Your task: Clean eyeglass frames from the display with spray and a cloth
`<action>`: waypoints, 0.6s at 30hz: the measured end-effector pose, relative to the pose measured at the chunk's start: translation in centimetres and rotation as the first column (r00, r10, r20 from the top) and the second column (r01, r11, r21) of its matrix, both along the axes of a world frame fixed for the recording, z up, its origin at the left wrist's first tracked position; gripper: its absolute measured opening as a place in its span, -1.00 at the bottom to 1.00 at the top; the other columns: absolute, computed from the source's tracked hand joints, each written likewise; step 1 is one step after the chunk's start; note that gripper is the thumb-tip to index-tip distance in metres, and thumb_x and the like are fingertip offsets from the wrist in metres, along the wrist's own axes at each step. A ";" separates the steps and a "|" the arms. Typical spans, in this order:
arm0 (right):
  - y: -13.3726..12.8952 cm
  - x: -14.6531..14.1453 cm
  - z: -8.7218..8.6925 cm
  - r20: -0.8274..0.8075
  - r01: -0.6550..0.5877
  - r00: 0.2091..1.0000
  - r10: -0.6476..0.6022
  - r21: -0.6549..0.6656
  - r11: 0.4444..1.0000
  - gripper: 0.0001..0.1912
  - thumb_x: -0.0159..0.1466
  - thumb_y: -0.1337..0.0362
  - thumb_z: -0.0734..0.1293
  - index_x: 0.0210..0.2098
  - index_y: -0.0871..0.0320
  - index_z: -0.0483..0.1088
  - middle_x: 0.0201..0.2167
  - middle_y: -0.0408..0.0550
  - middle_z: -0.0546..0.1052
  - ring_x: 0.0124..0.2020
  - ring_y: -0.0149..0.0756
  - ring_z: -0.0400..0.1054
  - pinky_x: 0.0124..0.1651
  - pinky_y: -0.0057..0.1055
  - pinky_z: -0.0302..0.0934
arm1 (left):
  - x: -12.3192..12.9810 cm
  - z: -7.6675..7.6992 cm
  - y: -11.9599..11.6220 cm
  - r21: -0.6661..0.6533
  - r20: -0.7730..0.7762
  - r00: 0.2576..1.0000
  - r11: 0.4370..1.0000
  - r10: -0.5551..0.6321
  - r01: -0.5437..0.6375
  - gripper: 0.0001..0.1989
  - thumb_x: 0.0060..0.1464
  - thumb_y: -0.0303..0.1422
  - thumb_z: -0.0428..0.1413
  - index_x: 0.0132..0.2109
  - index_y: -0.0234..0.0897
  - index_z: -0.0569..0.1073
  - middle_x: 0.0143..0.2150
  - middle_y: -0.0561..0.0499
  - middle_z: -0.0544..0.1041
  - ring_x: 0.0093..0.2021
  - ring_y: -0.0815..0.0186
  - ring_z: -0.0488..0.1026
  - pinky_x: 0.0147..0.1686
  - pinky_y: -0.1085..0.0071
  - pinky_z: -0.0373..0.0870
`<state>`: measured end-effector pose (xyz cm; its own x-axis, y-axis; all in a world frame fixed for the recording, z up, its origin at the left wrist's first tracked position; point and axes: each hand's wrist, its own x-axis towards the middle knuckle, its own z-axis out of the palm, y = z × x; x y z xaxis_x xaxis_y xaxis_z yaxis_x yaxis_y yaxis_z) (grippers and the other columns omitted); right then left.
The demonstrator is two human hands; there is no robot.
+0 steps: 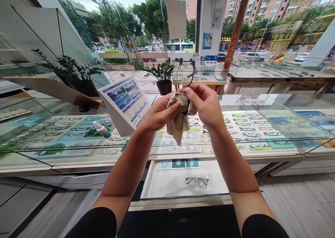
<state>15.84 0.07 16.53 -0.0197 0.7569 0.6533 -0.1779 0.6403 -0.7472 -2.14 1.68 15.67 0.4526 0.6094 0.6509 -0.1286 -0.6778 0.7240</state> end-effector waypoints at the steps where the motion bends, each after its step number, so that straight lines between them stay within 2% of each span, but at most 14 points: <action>1: 0.1 0.0 0.0 -0.003 -0.001 1.000 0.001 -0.003 1.000 -0.63 0.26 -0.12 0.61 -0.25 0.01 0.57 -0.17 -0.07 0.74 -0.05 -0.14 0.64 0.12 -0.17 0.57 | 0.1 -0.1 0.1 -0.011 0.001 1.000 1.000 -0.001 0.001 -0.45 0.20 0.15 0.34 -0.01 -0.26 0.66 -0.13 -0.09 0.67 -0.13 0.15 0.59 -0.09 0.28 0.52; 3: 0.0 -0.1 -0.1 -0.004 -0.010 1.000 0.010 -0.018 1.000 -0.62 0.26 -0.12 0.61 -0.26 0.02 0.56 -0.17 -0.07 0.74 -0.09 -0.16 0.64 0.05 -0.20 0.57 | 0.6 -0.5 0.1 -0.017 0.054 0.998 0.999 0.044 -0.043 -0.42 0.16 0.13 0.38 0.04 -0.28 0.65 -0.14 -0.08 0.67 -0.15 0.18 0.58 -0.12 0.32 0.52; 6: -0.5 -0.7 -0.2 0.001 -0.007 1.000 0.007 -0.054 0.999 -0.57 0.24 -0.15 0.61 -0.27 0.04 0.53 -0.16 -0.05 0.74 -0.12 -0.18 0.62 -0.07 -0.24 0.58 | 1.8 -1.1 0.0 -0.019 0.210 0.963 0.986 0.168 -0.168 -0.45 0.25 0.14 0.30 0.02 -0.27 0.66 -0.14 -0.09 0.68 -0.09 0.18 0.61 -0.07 0.32 0.53; 9: -0.9 -1.5 -0.3 -0.024 0.012 1.000 -0.013 -0.045 0.999 -0.54 0.21 -0.19 0.62 -0.24 0.03 0.53 -0.17 -0.06 0.73 -0.07 -0.17 0.63 0.01 -0.23 0.57 | 2.4 -1.4 0.1 -0.060 0.277 0.926 0.966 0.258 -0.251 -0.41 0.31 0.23 0.19 -0.05 -0.24 0.69 -0.21 -0.06 0.68 -0.10 0.20 0.62 -0.07 0.32 0.54; 14: -0.6 -1.7 -0.3 -0.066 -0.004 0.998 0.005 0.018 1.000 -0.62 0.26 -0.12 0.61 -0.23 0.00 0.55 -0.19 -0.08 0.72 -0.02 -0.15 0.62 0.17 -0.17 0.53 | 1.2 -0.6 0.5 -0.110 0.205 0.966 0.984 0.157 -0.137 -0.38 0.23 0.28 0.23 -0.13 -0.23 0.69 -0.29 -0.02 0.66 -0.20 0.24 0.60 -0.16 0.33 0.51; 18: -0.3 -0.7 0.0 -0.034 0.004 0.999 -0.003 0.015 1.000 -0.64 0.30 -0.12 0.57 -0.26 -0.01 0.52 -0.18 -0.07 0.71 -0.01 -0.14 0.60 0.19 -0.13 0.51 | -0.6 -0.1 0.9 -0.163 0.184 0.962 0.971 0.202 -0.173 -0.39 0.23 0.27 0.23 -0.31 -0.24 0.59 -0.40 0.02 0.59 -0.39 0.30 0.51 -0.39 0.35 0.42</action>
